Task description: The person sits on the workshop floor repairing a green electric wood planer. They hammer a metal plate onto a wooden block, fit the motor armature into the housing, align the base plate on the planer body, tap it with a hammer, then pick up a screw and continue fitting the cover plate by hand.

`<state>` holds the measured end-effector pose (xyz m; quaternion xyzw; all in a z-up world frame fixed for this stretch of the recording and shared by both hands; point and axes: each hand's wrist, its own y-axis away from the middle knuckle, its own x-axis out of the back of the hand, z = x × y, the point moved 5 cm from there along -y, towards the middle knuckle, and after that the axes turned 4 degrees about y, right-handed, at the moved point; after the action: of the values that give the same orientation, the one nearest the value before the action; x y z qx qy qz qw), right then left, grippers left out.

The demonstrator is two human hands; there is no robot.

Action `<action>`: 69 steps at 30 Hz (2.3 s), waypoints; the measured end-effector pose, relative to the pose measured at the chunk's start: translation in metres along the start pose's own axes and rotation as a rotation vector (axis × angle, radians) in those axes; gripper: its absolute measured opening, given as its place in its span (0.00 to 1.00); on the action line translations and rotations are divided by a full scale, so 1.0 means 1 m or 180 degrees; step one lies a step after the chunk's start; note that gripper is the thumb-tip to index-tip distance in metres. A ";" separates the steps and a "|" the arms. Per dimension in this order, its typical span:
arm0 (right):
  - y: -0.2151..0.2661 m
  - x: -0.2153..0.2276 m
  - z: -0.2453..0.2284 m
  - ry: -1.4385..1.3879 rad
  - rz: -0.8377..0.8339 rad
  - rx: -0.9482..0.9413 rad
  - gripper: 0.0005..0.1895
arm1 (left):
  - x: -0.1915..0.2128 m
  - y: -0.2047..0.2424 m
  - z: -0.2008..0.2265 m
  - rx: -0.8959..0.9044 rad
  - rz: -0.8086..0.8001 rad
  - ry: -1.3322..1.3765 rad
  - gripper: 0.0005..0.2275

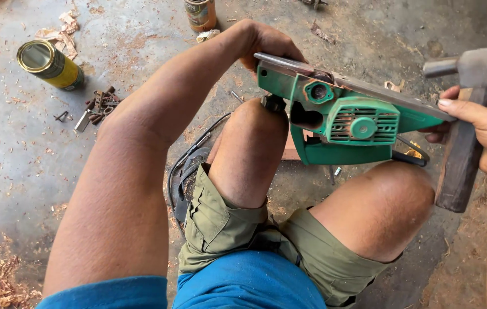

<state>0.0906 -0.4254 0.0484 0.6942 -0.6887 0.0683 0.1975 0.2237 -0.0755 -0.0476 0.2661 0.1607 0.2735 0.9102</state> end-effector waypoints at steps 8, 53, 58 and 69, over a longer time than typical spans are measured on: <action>-0.009 0.011 0.016 -0.0001 0.0039 -0.0076 0.08 | 0.001 0.000 -0.002 0.0207 0.0073 -0.0311 0.17; -0.075 -0.156 0.224 -0.1443 0.0862 0.0517 0.09 | -0.032 -0.056 -0.256 -0.1998 0.3056 -0.2334 0.48; -0.063 -0.143 0.219 -0.0288 0.0831 0.0600 0.08 | -0.023 -0.044 -0.218 -0.1680 0.2496 -0.1547 0.58; -0.030 -0.225 0.028 -0.0493 0.0058 0.1602 0.13 | -0.021 -0.062 -0.219 -0.2043 0.2906 -0.1496 0.50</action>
<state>0.1055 -0.2274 -0.0647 0.7184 -0.6694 0.1860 -0.0353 0.1363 -0.0446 -0.2568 0.0736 -0.2656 0.6052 0.7468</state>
